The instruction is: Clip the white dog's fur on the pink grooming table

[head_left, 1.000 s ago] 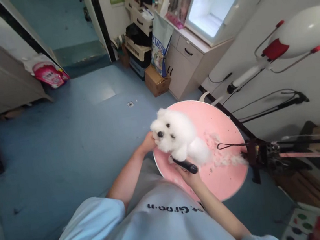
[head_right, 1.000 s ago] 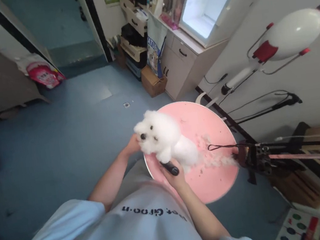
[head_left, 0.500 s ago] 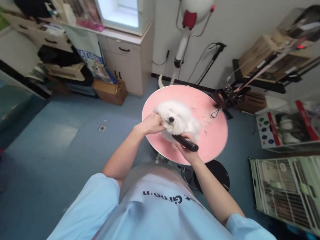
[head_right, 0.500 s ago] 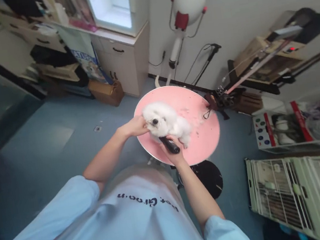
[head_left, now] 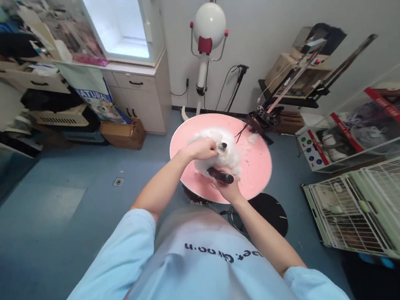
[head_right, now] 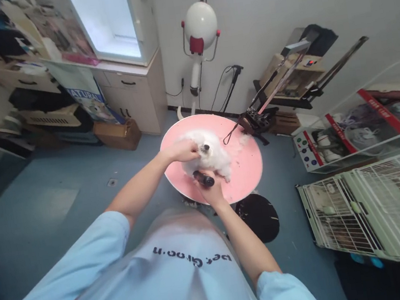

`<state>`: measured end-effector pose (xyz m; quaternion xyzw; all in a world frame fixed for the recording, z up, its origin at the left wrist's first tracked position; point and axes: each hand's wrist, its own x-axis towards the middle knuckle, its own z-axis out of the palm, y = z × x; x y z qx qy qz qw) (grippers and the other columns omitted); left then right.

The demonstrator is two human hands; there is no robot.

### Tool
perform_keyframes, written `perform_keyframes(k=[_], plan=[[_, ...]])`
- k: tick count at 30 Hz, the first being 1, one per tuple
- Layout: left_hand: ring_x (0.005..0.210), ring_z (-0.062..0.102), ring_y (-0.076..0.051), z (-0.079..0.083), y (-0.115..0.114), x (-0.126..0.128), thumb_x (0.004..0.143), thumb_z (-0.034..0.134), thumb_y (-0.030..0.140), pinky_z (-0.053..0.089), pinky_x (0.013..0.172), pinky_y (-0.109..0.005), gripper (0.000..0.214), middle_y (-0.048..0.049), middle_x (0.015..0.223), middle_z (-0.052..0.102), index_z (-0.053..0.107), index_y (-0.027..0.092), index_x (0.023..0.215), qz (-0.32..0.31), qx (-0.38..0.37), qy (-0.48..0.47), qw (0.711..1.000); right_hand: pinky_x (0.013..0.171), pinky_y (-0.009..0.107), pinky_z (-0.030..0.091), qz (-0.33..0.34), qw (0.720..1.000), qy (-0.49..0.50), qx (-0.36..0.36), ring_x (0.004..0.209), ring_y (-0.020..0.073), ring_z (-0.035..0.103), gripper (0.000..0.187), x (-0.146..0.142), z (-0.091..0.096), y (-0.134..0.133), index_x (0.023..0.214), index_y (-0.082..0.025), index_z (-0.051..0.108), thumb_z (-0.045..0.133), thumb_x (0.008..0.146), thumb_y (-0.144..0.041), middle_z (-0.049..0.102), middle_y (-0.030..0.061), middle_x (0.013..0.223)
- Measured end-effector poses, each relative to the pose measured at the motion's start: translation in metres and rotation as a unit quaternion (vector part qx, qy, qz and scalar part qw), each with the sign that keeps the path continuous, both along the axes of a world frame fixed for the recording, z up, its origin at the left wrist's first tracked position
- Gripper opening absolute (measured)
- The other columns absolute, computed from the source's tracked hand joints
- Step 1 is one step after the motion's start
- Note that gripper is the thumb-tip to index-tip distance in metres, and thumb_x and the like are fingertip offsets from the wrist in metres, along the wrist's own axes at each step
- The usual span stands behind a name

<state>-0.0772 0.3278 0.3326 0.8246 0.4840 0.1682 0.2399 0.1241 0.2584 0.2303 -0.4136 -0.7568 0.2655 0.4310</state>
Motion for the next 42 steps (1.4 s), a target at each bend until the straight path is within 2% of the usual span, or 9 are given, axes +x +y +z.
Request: perform_keyframes(k=[5,10,15,18,22,27,32,38,42], plan=[[0.055,0.043,-0.014,0.012,0.011,0.002,0.075,0.053,0.025,0.027,0.056,-0.031,0.025,-0.0059,0.066,0.066,0.075,0.013,0.072,-0.043,-0.006,0.027,0.999,0.091,0.044,0.058,-0.047,0.998,0.028,0.033,0.109,0.0274,0.069,0.038,-0.014,-0.001,-0.003,0.116,-0.021,0.060,0.072,0.084,-0.037,0.070,0.0135,0.118],[0.054,0.040,-0.013,0.026,0.027,0.001,0.078,0.051,0.024,0.029,0.057,-0.030,0.028,-0.0056,0.066,0.065,0.076,0.011,0.076,-0.129,-0.023,0.038,0.991,0.092,0.048,0.057,-0.084,0.996,-0.036,0.003,0.101,0.0280,0.071,0.037,-0.030,-0.002,-0.013,0.109,-0.021,0.066,0.076,0.081,-0.042,0.074,0.0105,0.104],[0.056,0.043,-0.014,0.027,0.048,0.000,0.079,0.053,0.025,0.032,0.059,-0.029,0.029,-0.0068,0.069,0.067,0.078,0.011,0.079,-0.233,-0.009,0.045,0.971,0.099,0.052,0.055,-0.177,0.983,0.009,0.056,0.114,0.0297,0.066,0.042,-0.042,0.019,-0.022,0.117,-0.022,0.060,0.072,0.084,-0.044,0.069,0.0135,0.119],[0.059,0.047,-0.015,0.027,0.055,0.001,0.079,0.053,0.025,0.032,0.059,-0.029,0.029,-0.0079,0.073,0.070,0.079,0.012,0.081,-0.275,-0.009,0.050,0.960,0.098,0.051,0.055,-0.177,0.984,-0.031,0.019,0.112,0.0294,0.067,0.040,-0.056,0.029,-0.021,0.120,-0.022,0.061,0.071,0.086,-0.041,0.069,0.0136,0.121],[0.063,0.052,-0.016,0.027,0.059,0.002,0.082,0.051,0.025,0.034,0.062,-0.029,0.033,-0.0101,0.083,0.074,0.080,0.011,0.090,-0.309,0.001,0.056,0.950,0.091,0.050,0.059,-0.181,0.981,-0.064,-0.033,0.103,0.0291,0.070,0.038,-0.074,0.033,-0.028,0.117,-0.021,0.064,0.074,0.084,-0.038,0.072,0.0130,0.115],[0.061,0.052,-0.018,0.023,0.063,0.009,0.078,0.052,0.027,0.033,0.060,-0.031,0.032,-0.0105,0.077,0.072,0.080,0.013,0.082,-0.361,0.003,0.049,0.931,0.097,0.052,0.056,-0.287,0.955,-0.034,0.067,0.108,0.0294,0.068,0.040,-0.088,0.032,-0.026,0.117,-0.021,0.061,0.073,0.083,-0.039,0.071,0.0134,0.116],[0.058,0.051,-0.018,0.025,0.063,0.021,0.078,0.050,0.027,0.035,0.059,-0.032,0.035,-0.0117,0.076,0.071,0.079,0.010,0.088,-0.381,-0.002,0.038,0.924,0.093,0.050,0.058,-0.271,0.958,-0.093,-0.023,0.104,0.0299,0.071,0.040,-0.099,0.017,-0.023,0.114,-0.021,0.064,0.075,0.081,-0.041,0.073,0.0129,0.112],[0.064,0.057,-0.020,0.032,0.060,0.027,0.076,0.054,0.028,0.041,0.066,-0.032,0.034,-0.0128,0.078,0.072,0.080,0.010,0.089,-0.401,-0.011,0.030,0.915,0.102,0.053,0.052,-0.352,0.929,-0.050,0.100,0.110,0.0297,0.068,0.042,-0.101,0.020,-0.025,0.115,-0.021,0.060,0.076,0.081,-0.040,0.071,0.0134,0.115],[0.067,0.059,-0.022,0.030,0.061,0.032,0.077,0.054,0.028,0.043,0.067,-0.034,0.038,-0.0141,0.080,0.072,0.080,0.008,0.094,-0.413,-0.024,0.025,0.910,0.097,0.050,0.056,-0.300,0.949,-0.092,0.027,0.109,0.0294,0.070,0.038,-0.110,0.014,-0.017,0.117,-0.021,0.061,0.071,0.085,-0.040,0.071,0.0133,0.115]])
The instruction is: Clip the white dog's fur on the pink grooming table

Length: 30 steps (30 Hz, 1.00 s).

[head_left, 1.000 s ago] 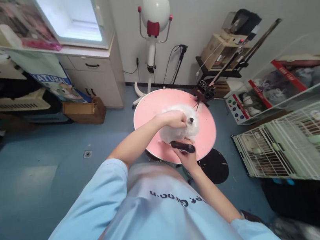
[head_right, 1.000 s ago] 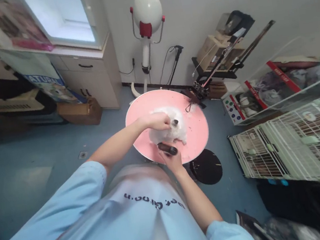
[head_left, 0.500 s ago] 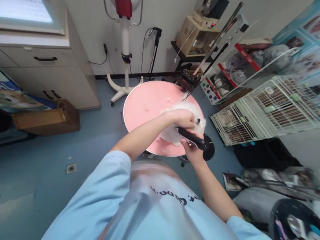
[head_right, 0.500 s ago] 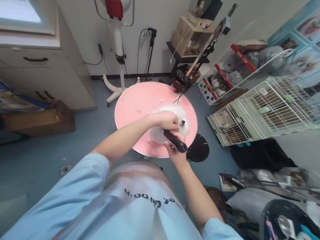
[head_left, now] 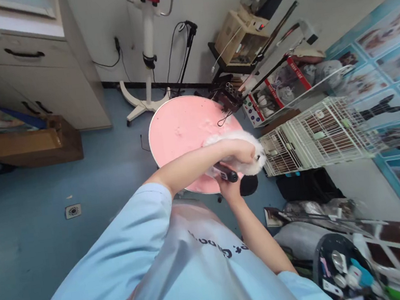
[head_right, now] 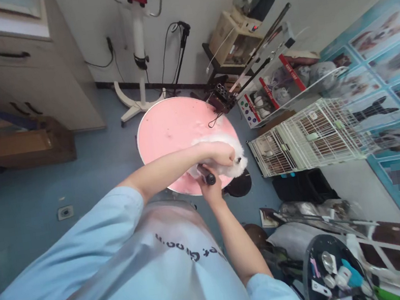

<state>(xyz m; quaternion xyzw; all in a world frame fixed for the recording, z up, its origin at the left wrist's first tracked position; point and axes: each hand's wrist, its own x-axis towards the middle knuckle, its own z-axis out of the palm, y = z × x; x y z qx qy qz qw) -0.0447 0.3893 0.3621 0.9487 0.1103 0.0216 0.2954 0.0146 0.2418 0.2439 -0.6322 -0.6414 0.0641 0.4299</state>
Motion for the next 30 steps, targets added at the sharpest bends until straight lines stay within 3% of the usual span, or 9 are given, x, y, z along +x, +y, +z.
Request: perform_keyframes(k=[3,8,14,18,20,24,26,28,30], plan=[[0.066,0.058,-0.021,-0.001,0.002,0.004,0.079,0.053,0.027,0.041,0.065,-0.033,0.038,-0.0127,0.081,0.072,0.080,0.009,0.098,-0.024,-0.013,0.005,1.000,0.095,0.049,0.057,0.016,0.999,-0.024,-0.030,0.108,0.0290,0.070,0.037,-0.003,-0.002,-0.005,0.117,-0.023,0.062,0.072,0.085,-0.039,0.072,0.0127,0.115],[0.065,0.056,-0.020,-0.001,0.002,0.009,0.080,0.054,0.029,0.041,0.066,-0.033,0.035,-0.0124,0.077,0.070,0.080,0.007,0.092,-0.043,0.007,-0.001,0.999,0.100,0.052,0.053,-0.061,0.994,0.004,0.092,0.109,0.0297,0.068,0.039,-0.002,-0.006,-0.003,0.115,-0.020,0.059,0.075,0.083,-0.037,0.070,0.0141,0.114],[0.063,0.053,-0.017,0.002,-0.002,0.005,0.080,0.055,0.026,0.043,0.068,-0.031,0.031,-0.0097,0.078,0.071,0.079,0.009,0.092,-0.037,-0.039,0.006,0.999,0.091,0.050,0.058,0.000,0.998,-0.005,-0.065,0.103,0.0297,0.071,0.038,-0.014,-0.029,0.001,0.115,-0.020,0.060,0.071,0.084,-0.040,0.072,0.0145,0.110],[0.061,0.053,-0.017,-0.004,-0.004,0.001,0.080,0.052,0.028,0.040,0.064,-0.031,0.034,-0.0110,0.079,0.072,0.079,0.010,0.090,-0.043,-0.016,-0.007,0.999,0.098,0.050,0.055,-0.058,0.998,0.016,0.025,0.109,0.0289,0.069,0.037,-0.004,-0.017,-0.012,0.117,-0.020,0.059,0.070,0.086,-0.037,0.071,0.0152,0.116],[0.061,0.053,-0.017,-0.009,-0.005,0.000,0.080,0.051,0.028,0.039,0.063,-0.031,0.036,-0.0114,0.077,0.072,0.080,0.010,0.090,-0.044,0.009,-0.025,0.999,0.099,0.051,0.055,-0.055,0.998,0.010,0.040,0.112,0.0297,0.069,0.036,0.000,-0.013,-0.013,0.115,-0.020,0.059,0.071,0.085,-0.037,0.071,0.0158,0.119],[0.062,0.054,-0.017,-0.017,-0.007,-0.002,0.082,0.049,0.029,0.037,0.061,-0.029,0.039,-0.0111,0.082,0.073,0.080,0.010,0.096,-0.039,0.015,-0.032,0.999,0.096,0.048,0.057,0.066,0.994,-0.015,-0.089,0.115,0.0298,0.069,0.033,-0.003,-0.028,-0.019,0.112,-0.021,0.061,0.069,0.084,-0.036,0.070,0.0159,0.124],[0.063,0.054,-0.016,-0.020,-0.008,-0.003,0.083,0.049,0.030,0.037,0.061,-0.028,0.039,-0.0102,0.084,0.074,0.080,0.011,0.097,-0.037,0.007,-0.043,0.998,0.094,0.047,0.058,0.077,0.989,-0.020,-0.126,0.112,0.0295,0.071,0.032,-0.004,-0.037,-0.030,0.113,-0.020,0.061,0.068,0.085,-0.035,0.072,0.0158,0.121],[0.063,0.053,-0.015,-0.022,-0.008,-0.004,0.084,0.049,0.030,0.036,0.061,-0.028,0.039,-0.0096,0.086,0.074,0.080,0.011,0.098,-0.032,0.000,-0.059,0.998,0.095,0.048,0.058,0.047,0.994,-0.016,-0.096,0.111,0.0288,0.071,0.033,-0.001,-0.039,-0.044,0.116,-0.021,0.060,0.067,0.086,-0.032,0.072,0.0155,0.120],[0.062,0.051,-0.014,-0.025,-0.008,-0.004,0.084,0.049,0.030,0.034,0.060,-0.028,0.038,-0.0097,0.085,0.074,0.080,0.011,0.097,-0.024,-0.001,-0.073,0.997,0.100,0.051,0.055,0.016,0.999,-0.018,-0.022,0.115,0.0289,0.069,0.035,0.006,-0.037,-0.054,0.118,-0.022,0.058,0.069,0.086,-0.029,0.070,0.0155,0.123]])
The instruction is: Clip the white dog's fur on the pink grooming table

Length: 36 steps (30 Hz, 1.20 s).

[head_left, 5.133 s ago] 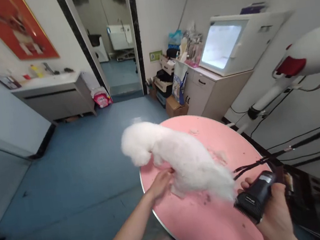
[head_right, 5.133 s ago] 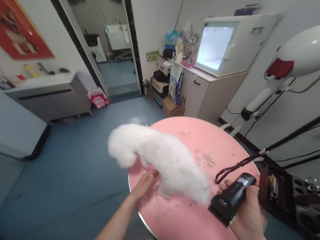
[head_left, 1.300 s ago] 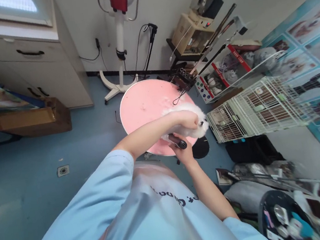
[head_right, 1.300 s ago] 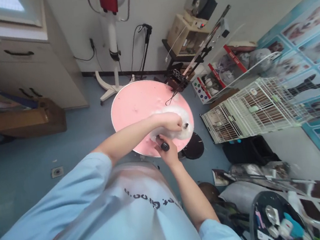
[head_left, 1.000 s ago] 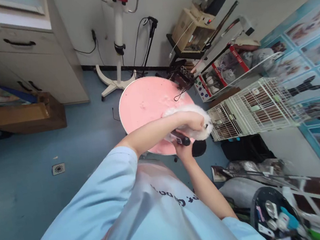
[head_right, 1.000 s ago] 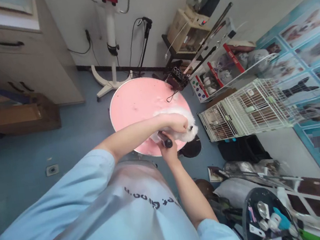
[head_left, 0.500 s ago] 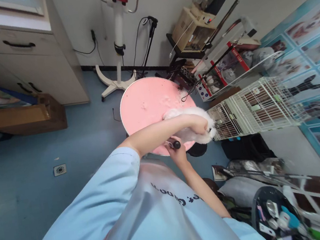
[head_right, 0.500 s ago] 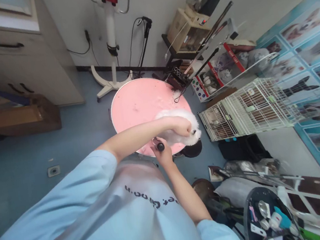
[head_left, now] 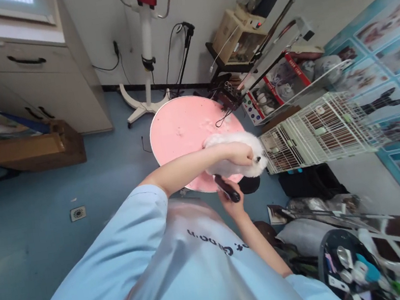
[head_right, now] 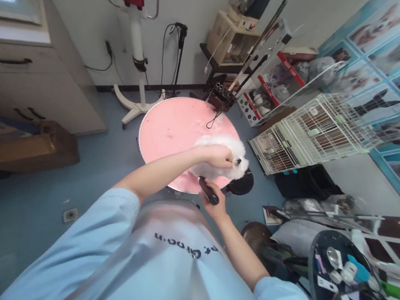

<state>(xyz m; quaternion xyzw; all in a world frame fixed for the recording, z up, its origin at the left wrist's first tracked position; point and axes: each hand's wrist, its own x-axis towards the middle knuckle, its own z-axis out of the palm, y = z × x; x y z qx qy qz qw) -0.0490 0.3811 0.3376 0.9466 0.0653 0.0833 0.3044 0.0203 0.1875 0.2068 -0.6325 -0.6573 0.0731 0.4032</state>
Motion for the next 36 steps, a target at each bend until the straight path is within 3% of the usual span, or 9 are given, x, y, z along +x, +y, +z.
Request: perform_keyframes(k=[3,8,13,17,21,24,27,32,36], plan=[[0.056,0.044,-0.013,-0.002,-0.002,-0.001,0.083,0.049,0.027,0.030,0.057,-0.029,0.037,-0.0089,0.079,0.072,0.080,0.010,0.092,0.012,0.014,-0.008,1.000,0.104,0.053,0.053,0.010,0.998,-0.035,0.053,0.120,0.0293,0.066,0.037,0.008,-0.004,0.001,0.119,-0.023,0.057,0.069,0.085,-0.028,0.068,0.0154,0.127],[0.051,0.035,-0.011,0.000,-0.006,-0.003,0.082,0.049,0.025,0.027,0.054,-0.029,0.032,-0.0062,0.066,0.065,0.078,0.010,0.079,0.021,0.007,-0.010,1.000,0.093,0.043,0.060,0.081,0.982,-0.155,-0.077,0.124,0.0275,0.064,0.041,0.004,-0.046,0.013,0.127,-0.021,0.059,0.059,0.086,-0.018,0.061,0.0165,0.140],[0.052,0.036,-0.011,0.000,-0.006,-0.007,0.082,0.050,0.021,0.028,0.056,-0.029,0.028,-0.0035,0.062,0.060,0.074,0.011,0.073,0.020,-0.008,-0.027,0.999,0.076,0.032,0.062,0.098,0.962,-0.215,-0.139,0.118,0.0272,0.068,0.045,0.005,-0.071,-0.003,0.127,-0.019,0.062,0.053,0.084,-0.009,0.054,0.0172,0.148],[0.052,0.035,-0.010,0.001,-0.009,-0.013,0.082,0.051,0.020,0.026,0.056,-0.029,0.025,-0.0007,0.056,0.053,0.069,0.011,0.066,0.044,-0.025,-0.020,0.998,0.078,0.034,0.061,0.100,0.969,-0.182,-0.134,0.115,0.0279,0.069,0.044,0.009,-0.080,-0.002,0.125,-0.021,0.063,0.054,0.083,-0.009,0.049,0.0179,0.152],[0.051,0.036,-0.010,0.000,-0.010,-0.020,0.082,0.052,0.020,0.025,0.056,-0.029,0.027,0.0013,0.052,0.046,0.060,0.013,0.057,0.066,-0.043,-0.019,0.997,0.093,0.045,0.059,0.069,0.994,-0.050,-0.074,0.127,0.0301,0.061,0.037,-0.002,-0.087,-0.003,0.122,-0.018,0.061,0.058,0.085,-0.017,0.056,0.0221,0.143],[0.051,0.036,-0.010,-0.004,-0.009,-0.020,0.080,0.052,0.019,0.026,0.057,-0.029,0.029,0.0024,0.049,0.042,0.051,0.015,0.051,0.076,-0.065,-0.020,0.995,0.093,0.043,0.059,0.042,0.998,0.037,-0.027,0.126,0.0275,0.062,0.034,-0.012,-0.086,-0.017,0.123,-0.019,0.057,0.060,0.090,-0.027,0.057,0.0218,0.140],[0.049,0.035,-0.009,-0.011,-0.006,-0.019,0.077,0.052,0.020,0.024,0.055,-0.029,0.031,0.0033,0.046,0.038,0.043,0.016,0.048,0.090,-0.086,-0.031,0.992,0.093,0.041,0.059,0.062,0.997,0.014,-0.037,0.125,0.0271,0.063,0.032,-0.015,-0.083,-0.017,0.121,-0.022,0.060,0.064,0.090,-0.028,0.056,0.0193,0.143],[0.048,0.031,-0.009,-0.022,-0.004,-0.020,0.074,0.050,0.025,0.022,0.053,-0.028,0.031,0.0040,0.046,0.033,0.038,0.018,0.046,0.105,-0.125,-0.059,0.985,0.088,0.040,0.060,0.070,0.982,-0.100,-0.141,0.123,0.0281,0.064,0.043,-0.009,-0.088,0.013,0.127,-0.021,0.061,0.062,0.085,-0.014,0.051,0.0184,0.149],[0.049,0.030,-0.008,-0.023,-0.004,-0.024,0.071,0.049,0.029,0.022,0.052,-0.027,0.030,0.0041,0.047,0.031,0.039,0.018,0.046,0.126,-0.154,-0.067,0.978,0.086,0.037,0.060,0.062,0.986,-0.090,-0.126,0.121,0.0278,0.065,0.040,-0.010,-0.093,0.003,0.125,-0.020,0.064,0.066,0.085,-0.024,0.053,0.0185,0.147]])
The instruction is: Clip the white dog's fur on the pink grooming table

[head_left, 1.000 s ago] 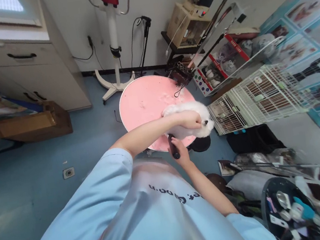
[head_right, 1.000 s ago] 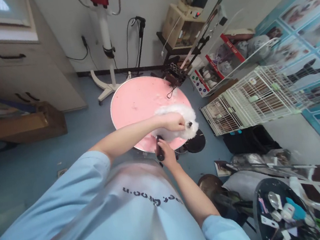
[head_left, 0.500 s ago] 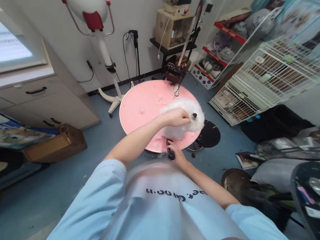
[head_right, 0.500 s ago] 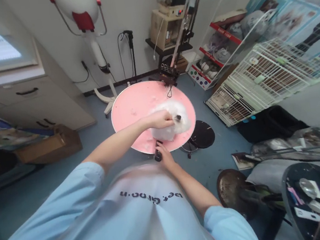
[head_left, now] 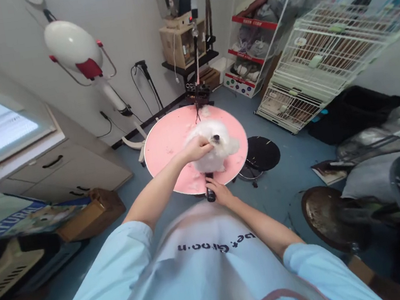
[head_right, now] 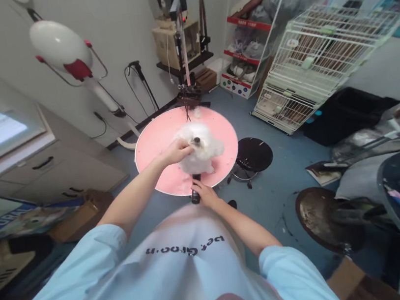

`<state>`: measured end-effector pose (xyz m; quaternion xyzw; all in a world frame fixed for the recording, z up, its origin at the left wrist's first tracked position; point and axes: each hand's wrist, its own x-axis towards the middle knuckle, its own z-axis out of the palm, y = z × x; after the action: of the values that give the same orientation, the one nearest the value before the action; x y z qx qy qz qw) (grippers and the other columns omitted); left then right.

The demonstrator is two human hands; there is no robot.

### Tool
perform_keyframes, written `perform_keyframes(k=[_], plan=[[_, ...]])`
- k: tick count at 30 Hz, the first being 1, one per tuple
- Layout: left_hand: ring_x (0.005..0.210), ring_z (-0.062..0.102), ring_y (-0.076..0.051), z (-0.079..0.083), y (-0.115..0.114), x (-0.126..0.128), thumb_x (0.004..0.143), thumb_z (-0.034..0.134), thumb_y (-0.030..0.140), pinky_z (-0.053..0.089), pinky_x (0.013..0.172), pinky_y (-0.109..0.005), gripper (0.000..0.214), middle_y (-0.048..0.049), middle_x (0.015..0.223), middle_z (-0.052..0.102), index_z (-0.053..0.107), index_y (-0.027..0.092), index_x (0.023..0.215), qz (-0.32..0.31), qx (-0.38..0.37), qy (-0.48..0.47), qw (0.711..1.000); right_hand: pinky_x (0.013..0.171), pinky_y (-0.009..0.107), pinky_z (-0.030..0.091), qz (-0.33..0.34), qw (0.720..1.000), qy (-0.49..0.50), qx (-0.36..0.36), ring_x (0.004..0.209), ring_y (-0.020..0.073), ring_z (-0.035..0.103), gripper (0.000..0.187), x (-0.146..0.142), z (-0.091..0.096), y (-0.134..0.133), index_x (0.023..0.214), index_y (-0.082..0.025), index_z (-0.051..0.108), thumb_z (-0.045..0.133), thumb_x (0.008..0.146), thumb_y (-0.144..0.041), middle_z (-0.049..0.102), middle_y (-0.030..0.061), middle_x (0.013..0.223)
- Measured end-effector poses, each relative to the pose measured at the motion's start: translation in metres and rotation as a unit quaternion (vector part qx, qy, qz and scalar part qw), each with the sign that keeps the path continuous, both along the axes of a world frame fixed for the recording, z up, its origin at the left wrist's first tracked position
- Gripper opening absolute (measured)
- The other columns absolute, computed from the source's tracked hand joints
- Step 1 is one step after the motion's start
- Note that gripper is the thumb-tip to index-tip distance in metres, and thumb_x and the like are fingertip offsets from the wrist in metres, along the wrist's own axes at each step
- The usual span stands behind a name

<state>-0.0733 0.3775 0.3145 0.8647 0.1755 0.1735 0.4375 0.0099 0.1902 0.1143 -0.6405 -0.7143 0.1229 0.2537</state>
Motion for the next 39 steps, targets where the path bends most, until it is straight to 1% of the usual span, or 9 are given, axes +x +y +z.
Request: perform_keyframes(k=[4,8,11,14,18,22,29,33,39], plan=[[0.050,0.034,-0.008,-0.001,-0.006,-0.007,0.068,0.050,0.031,0.024,0.051,-0.026,0.028,0.0031,0.047,0.035,0.044,0.017,0.045,0.050,-0.030,-0.005,0.998,0.083,0.032,0.059,0.000,0.997,-0.050,0.052,0.111,0.0244,0.069,0.028,-0.004,0.000,-0.016,0.119,-0.022,0.068,0.059,0.094,-0.031,0.056,0.0148,0.146],[0.047,0.032,-0.008,-0.009,-0.011,-0.017,0.061,0.056,0.030,0.022,0.048,-0.024,0.028,0.0039,0.044,0.034,0.044,0.017,0.040,0.130,-0.071,-0.025,0.989,0.076,0.029,0.058,-0.015,0.995,-0.059,0.075,0.102,0.0218,0.071,0.030,0.000,-0.007,-0.002,0.118,-0.024,0.068,0.064,0.089,-0.022,0.057,0.0117,0.146],[0.048,0.037,-0.009,-0.017,-0.008,-0.026,0.060,0.057,0.030,0.027,0.049,-0.023,0.025,0.0032,0.044,0.038,0.047,0.017,0.041,0.171,-0.064,-0.041,0.982,0.073,0.029,0.058,-0.032,0.994,-0.043,0.095,0.101,0.0220,0.071,0.031,-0.002,-0.014,0.002,0.118,-0.021,0.069,0.066,0.087,-0.023,0.060,0.0146,0.143],[0.049,0.039,-0.009,-0.022,-0.006,-0.032,0.060,0.056,0.030,0.030,0.049,-0.023,0.023,0.0024,0.044,0.040,0.049,0.017,0.042,0.199,-0.041,-0.056,0.977,0.075,0.029,0.057,-0.041,0.991,-0.027,0.124,0.098,0.0203,0.071,0.024,-0.010,-0.015,-0.003,0.114,-0.024,0.071,0.061,0.094,-0.033,0.064,0.0105,0.138],[0.051,0.041,-0.010,-0.029,-0.008,-0.040,0.061,0.054,0.031,0.032,0.050,-0.022,0.023,0.0020,0.046,0.042,0.051,0.016,0.044,0.243,-0.003,-0.090,0.966,0.073,0.027,0.054,-0.041,0.987,-0.010,0.156,0.086,0.0157,0.070,0.026,-0.013,-0.009,0.000,0.111,-0.029,0.072,0.049,0.099,-0.023,0.066,0.0035,0.137],[0.051,0.039,-0.008,-0.034,-0.009,-0.047,0.061,0.055,0.030,0.030,0.050,-0.021,0.022,0.0029,0.045,0.042,0.048,0.016,0.045,0.274,0.029,-0.115,0.954,0.069,0.027,0.049,-0.051,0.985,-0.021,0.165,0.083,0.0149,0.068,0.029,-0.007,-0.004,0.005,0.111,-0.024,0.070,0.047,0.097,-0.014,0.065,0.0053,0.138],[0.049,0.032,-0.007,-0.031,-0.017,-0.051,0.063,0.053,0.030,0.028,0.050,-0.021,0.026,0.0057,0.045,0.034,0.039,0.017,0.046,0.299,0.034,-0.148,0.942,0.059,0.028,0.042,-0.021,0.970,-0.028,0.240,0.070,0.0140,0.062,0.022,-0.028,0.030,-0.007,0.112,-0.023,0.066,0.051,0.097,-0.028,0.067,0.0068,0.131],[0.048,0.027,-0.005,-0.030,-0.028,-0.052,0.061,0.054,0.029,0.024,0.049,-0.020,0.031,0.0068,0.044,0.028,0.031,0.017,0.046,0.317,0.024,-0.178,0.931,0.054,0.028,0.038,-0.020,0.980,-0.046,0.195,0.066,0.0140,0.059,0.020,-0.015,0.037,-0.002,0.110,-0.020,0.064,0.052,0.094,-0.022,0.067,0.0081,0.127],[0.046,0.025,-0.004,-0.030,-0.034,-0.056,0.061,0.056,0.027,0.022,0.048,-0.020,0.033,0.0074,0.043,0.026,0.029,0.017,0.045,0.337,0.018,-0.189,0.922,0.056,0.028,0.037,-0.012,0.985,-0.024,0.173,0.069,0.0147,0.058,0.020,0.012,0.013,-0.009,0.106,-0.019,0.065,0.053,0.091,-0.017,0.066,0.0100,0.126]])
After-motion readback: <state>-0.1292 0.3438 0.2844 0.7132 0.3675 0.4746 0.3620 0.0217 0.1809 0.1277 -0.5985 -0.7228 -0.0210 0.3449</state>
